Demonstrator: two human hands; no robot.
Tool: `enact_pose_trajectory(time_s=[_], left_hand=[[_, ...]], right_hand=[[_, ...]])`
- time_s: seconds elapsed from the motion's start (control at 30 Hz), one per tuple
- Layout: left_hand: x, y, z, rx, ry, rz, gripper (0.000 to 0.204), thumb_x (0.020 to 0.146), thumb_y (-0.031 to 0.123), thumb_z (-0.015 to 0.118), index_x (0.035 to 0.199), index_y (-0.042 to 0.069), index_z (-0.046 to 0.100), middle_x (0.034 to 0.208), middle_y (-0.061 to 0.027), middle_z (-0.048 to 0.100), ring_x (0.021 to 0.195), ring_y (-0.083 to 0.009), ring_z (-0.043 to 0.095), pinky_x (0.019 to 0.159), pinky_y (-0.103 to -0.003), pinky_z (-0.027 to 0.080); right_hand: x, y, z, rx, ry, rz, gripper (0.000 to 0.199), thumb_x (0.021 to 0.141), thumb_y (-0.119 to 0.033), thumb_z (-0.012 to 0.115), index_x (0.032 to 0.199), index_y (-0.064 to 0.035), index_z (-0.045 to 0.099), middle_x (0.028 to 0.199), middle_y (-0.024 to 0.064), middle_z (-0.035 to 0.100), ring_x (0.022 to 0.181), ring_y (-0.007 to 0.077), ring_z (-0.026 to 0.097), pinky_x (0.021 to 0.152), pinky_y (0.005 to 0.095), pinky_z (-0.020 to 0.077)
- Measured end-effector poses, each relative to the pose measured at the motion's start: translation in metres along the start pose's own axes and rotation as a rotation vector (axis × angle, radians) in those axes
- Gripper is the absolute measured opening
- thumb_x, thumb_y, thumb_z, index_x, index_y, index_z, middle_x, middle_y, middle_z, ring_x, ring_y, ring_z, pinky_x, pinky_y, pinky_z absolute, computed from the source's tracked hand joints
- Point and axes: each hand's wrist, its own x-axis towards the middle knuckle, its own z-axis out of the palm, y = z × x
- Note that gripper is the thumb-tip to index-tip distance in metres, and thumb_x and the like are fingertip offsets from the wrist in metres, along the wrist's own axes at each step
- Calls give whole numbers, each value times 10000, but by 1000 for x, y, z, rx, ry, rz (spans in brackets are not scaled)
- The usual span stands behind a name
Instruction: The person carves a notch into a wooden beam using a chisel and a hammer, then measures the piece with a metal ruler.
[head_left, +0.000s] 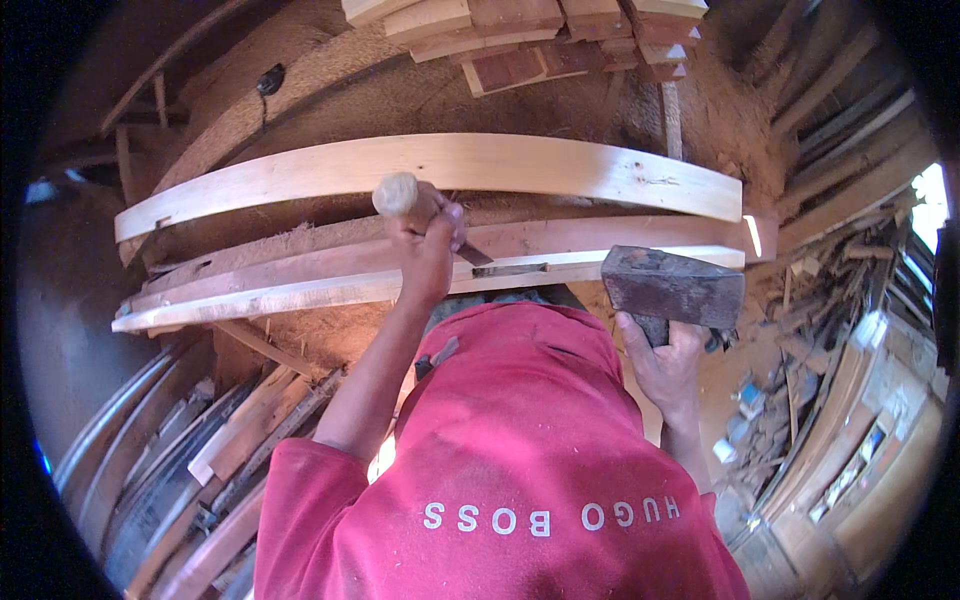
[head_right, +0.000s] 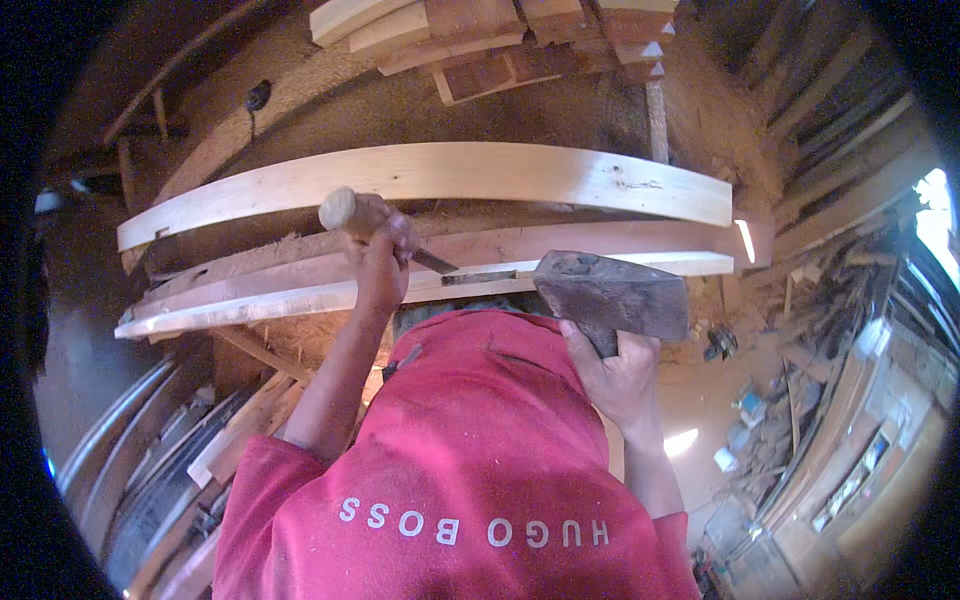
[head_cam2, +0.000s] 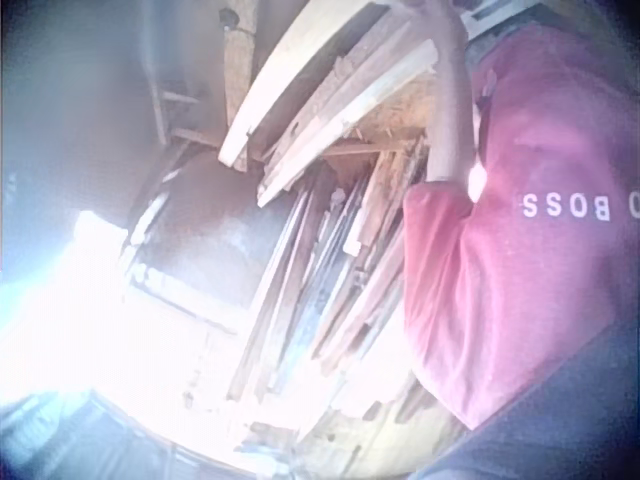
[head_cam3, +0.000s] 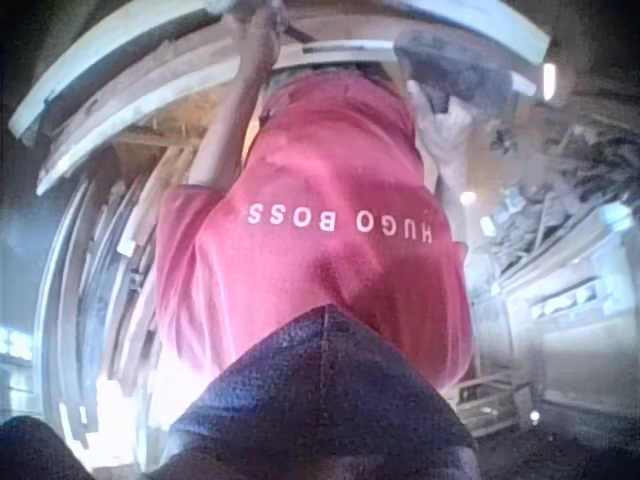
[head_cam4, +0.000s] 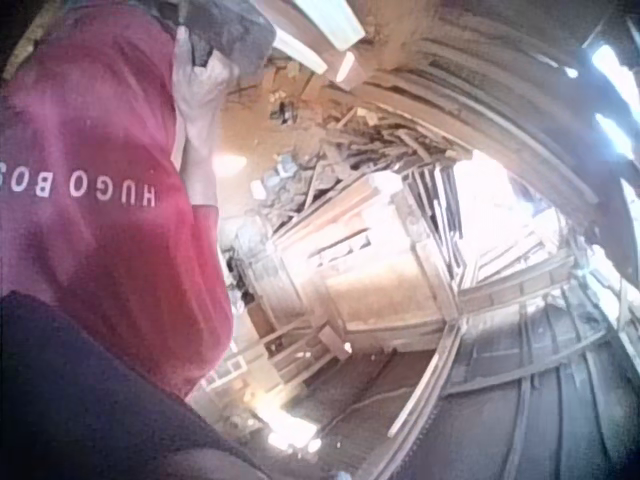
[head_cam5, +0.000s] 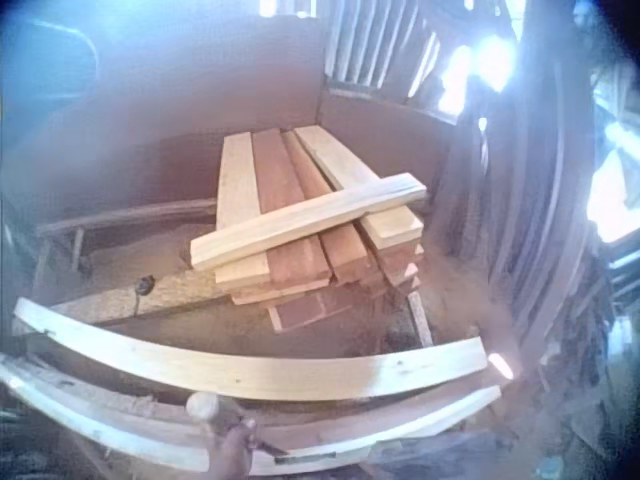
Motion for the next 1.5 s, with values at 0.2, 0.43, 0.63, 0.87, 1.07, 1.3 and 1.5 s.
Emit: enact_pose_trajectory(time_s=[0.2, 0.43, 0.63, 0.87, 1.07, 1.3, 1.5], left_hand=[[-30, -21, 21, 265, 233, 187, 200, 859, 18, 658, 913, 92, 480, 619, 13, 445, 478, -84, 421, 435, -254, 342], [-43, -41, 9, 370, 292, 259, 135, 822, 19, 689, 857, 65, 567, 692, 20, 528, 591, -74, 508, 517, -245, 412], [-50, -57, 7, 192, 144, 248, 188, 738, -27, 644, 892, 47, 566, 771, -8, 566, 688, -100, 553, 597, -267, 464], [-59, -62, 4, 385, 161, 265, 191, 728, -36, 619, 884, 48, 546, 748, -14, 561, 676, -113, 567, 601, -271, 475], [-62, -58, 8, 278, 153, 307, 190, 727, -32, 643, 863, 50, 538, 739, -10, 550, 674, -109, 563, 602, -271, 471], [-65, -46, 14, 543, 180, 407, 149, 717, 7, 661, 808, 62, 555, 738, -11, 560, 657, -106, 549, 593, -272, 459], [-70, -56, -10, 723, 194, 422, 159, 720, 30, 670, 854, 33, 585, 772, -19, 584, 713, -145, 570, 660, -298, 475]], right_hand=[[31, 37, -27, -42, -119, -350, 308, 849, -159, 739, 1124, -32, 684, 1136, 167, 668, 1065, 362, 612, 947, 436, 453], [52, 54, -41, 79, -282, -399, 333, 867, -162, 721, 1167, -32, 656, 1162, 173, 653, 1093, 370, 595, 975, 435, 442], [69, 65, -44, 138, -433, -340, 376, 873, -215, 723, 1188, -27, 641, 1158, 180, 651, 1094, 384, 594, 970, 448, 445], [93, 47, -40, 106, -439, -446, 396, 872, -300, 722, 1133, -9, 659, 1103, 212, 664, 1057, 408, 608, 942, 461, 457], [103, 37, -32, -24, -525, -460, 366, 835, -199, 768, 1122, -3, 657, 1074, 177, 677, 998, 362, 625, 894, 415, 480], [106, 16, -24, 9, -629, -472, 365, 850, -233, 760, 1129, -24, 650, 1115, 182, 650, 1027, 373, 612, 888, 434, 477], [114, -8, -19, 51, -511, -747, 318, 869, -298, 704, 941, 5, 639, 827, 216, 652, 789, 424, 638, 690, 486, 494]])
